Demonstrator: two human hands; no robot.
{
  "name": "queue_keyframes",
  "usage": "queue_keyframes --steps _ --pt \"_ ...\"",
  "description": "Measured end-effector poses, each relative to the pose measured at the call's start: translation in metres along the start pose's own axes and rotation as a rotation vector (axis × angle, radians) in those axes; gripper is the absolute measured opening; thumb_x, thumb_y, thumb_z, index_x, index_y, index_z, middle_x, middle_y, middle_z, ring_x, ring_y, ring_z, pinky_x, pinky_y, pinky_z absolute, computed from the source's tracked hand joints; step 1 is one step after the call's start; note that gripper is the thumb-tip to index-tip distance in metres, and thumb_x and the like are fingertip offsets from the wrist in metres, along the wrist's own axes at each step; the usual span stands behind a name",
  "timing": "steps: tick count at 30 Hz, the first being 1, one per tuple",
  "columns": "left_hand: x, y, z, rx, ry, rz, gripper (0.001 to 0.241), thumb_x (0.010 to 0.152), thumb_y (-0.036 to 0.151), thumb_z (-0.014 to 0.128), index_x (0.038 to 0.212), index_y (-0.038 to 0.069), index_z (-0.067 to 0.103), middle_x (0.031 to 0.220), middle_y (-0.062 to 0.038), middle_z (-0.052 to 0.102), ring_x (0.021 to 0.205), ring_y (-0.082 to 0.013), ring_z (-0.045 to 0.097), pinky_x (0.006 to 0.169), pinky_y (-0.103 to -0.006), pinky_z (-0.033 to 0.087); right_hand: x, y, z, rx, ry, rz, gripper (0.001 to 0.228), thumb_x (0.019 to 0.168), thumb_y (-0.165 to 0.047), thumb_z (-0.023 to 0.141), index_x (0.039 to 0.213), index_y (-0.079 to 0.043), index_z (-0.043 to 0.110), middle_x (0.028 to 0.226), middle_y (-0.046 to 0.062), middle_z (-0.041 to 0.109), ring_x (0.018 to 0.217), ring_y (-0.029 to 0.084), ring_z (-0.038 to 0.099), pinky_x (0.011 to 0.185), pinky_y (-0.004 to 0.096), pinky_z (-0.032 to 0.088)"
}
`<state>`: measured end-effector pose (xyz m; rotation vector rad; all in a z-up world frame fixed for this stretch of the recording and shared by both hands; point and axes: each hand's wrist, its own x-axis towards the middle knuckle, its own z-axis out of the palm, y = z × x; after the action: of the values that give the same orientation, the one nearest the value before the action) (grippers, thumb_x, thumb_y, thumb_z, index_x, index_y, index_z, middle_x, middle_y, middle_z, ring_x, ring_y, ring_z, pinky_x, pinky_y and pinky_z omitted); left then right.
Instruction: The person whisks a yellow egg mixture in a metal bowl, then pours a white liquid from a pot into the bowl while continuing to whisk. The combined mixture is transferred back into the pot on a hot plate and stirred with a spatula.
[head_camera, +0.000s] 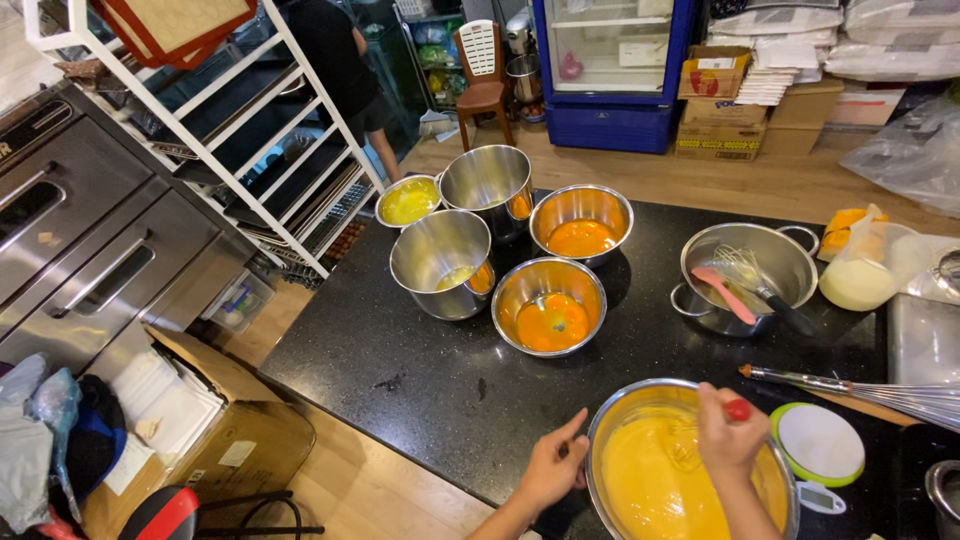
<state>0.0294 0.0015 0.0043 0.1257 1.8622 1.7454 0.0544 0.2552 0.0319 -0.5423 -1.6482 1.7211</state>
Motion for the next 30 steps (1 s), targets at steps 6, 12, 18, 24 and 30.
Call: queue_keyframes --steps 6,12,18,24,30 --pt "0.022 0.029 -0.001 0.248 0.029 0.139 0.047 0.101 0.017 0.062 0.147 0.014 0.06 0.075 -0.003 0.068 0.06 -0.0061 0.058 0.058 -0.0259 0.052 -0.011 -0.008 0.01 -0.221 -0.048 -0.142 0.042 0.094 -0.006 0.067 0.057 -0.005 0.048 0.052 0.0 0.043 0.047 0.008 0.04 0.048 0.029 0.028" --pt "0.032 0.045 0.003 0.38 -0.012 0.07 0.045 0.1 0.018 0.059 0.144 0.015 0.06 0.079 -0.002 0.07 0.066 -0.007 0.06 0.068 -0.0271 0.053 -0.013 -0.013 0.007 -0.021 -0.031 -0.069 0.041 0.095 -0.006 0.066 0.06 -0.005 0.046 0.056 -0.003 0.044 0.05 0.006 0.039 0.047 0.026 0.029" --pt "0.036 0.051 0.004 0.436 -0.06 0.092 0.048 0.099 0.017 0.059 0.147 0.021 0.058 0.08 -0.002 0.069 0.07 -0.0078 0.06 0.072 -0.0278 0.054 -0.003 -0.023 -0.009 0.069 0.071 0.098 0.049 0.104 -0.016 0.065 0.062 -0.002 0.044 0.059 -0.001 0.045 0.053 0.008 0.043 0.05 0.028 0.033" --pt "0.036 0.053 0.001 0.485 -0.116 0.121 0.049 0.102 0.016 0.055 0.15 0.023 0.057 0.074 -0.002 0.061 0.065 -0.0079 0.054 0.068 -0.0274 0.052 0.003 -0.032 -0.029 -0.218 0.151 0.185 0.05 0.106 -0.029 0.065 0.067 0.001 0.057 0.067 0.007 0.061 0.062 0.013 0.052 0.062 0.031 0.04" --pt "0.054 0.022 -0.006 0.248 -0.185 0.211 0.045 0.103 0.013 0.054 0.148 0.014 0.058 0.074 0.005 0.058 0.062 -0.0024 0.054 0.061 -0.0229 0.054 0.001 -0.026 -0.033 -0.155 0.103 0.124 0.047 0.103 -0.033 0.067 0.07 -0.001 0.062 0.073 0.007 0.066 0.07 0.013 0.056 0.073 0.029 0.044"
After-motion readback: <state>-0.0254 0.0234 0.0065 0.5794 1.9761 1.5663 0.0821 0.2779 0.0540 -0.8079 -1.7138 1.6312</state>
